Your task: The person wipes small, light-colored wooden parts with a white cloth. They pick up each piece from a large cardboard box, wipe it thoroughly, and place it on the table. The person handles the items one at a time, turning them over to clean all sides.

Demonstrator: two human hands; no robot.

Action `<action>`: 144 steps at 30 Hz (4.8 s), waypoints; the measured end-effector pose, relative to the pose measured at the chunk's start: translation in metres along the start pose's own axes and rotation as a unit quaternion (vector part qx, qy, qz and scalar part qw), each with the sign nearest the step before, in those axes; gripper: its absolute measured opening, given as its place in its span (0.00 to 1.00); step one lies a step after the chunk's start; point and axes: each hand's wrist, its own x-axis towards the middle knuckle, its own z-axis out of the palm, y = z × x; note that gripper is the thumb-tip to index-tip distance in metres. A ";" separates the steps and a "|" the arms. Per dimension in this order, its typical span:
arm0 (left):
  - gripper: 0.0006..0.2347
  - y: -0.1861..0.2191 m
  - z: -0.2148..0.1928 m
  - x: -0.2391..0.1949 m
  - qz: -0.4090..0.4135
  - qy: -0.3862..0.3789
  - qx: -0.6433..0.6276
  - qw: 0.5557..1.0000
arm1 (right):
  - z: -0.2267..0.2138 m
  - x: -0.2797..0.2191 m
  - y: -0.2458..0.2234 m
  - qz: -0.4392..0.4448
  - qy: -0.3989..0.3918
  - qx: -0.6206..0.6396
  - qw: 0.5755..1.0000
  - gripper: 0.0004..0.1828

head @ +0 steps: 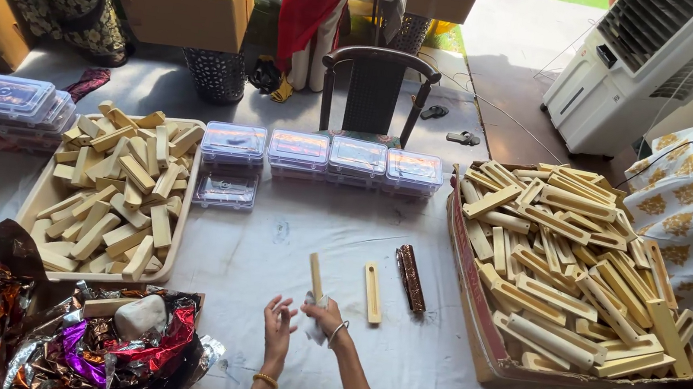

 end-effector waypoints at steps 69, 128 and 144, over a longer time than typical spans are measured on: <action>0.20 0.051 0.012 -0.029 0.115 -0.220 0.518 0.819 | -0.021 -0.022 -0.077 -0.258 0.261 -0.199 0.909 0.15; 0.26 -0.012 -0.035 -0.067 -0.217 -0.338 0.127 0.907 | -0.019 -0.007 -0.022 -0.099 -0.068 0.289 0.950 0.27; 0.13 -0.014 -0.037 -0.034 -0.141 -0.102 0.123 0.977 | -0.064 0.019 -0.017 -0.093 0.439 -0.242 0.860 0.29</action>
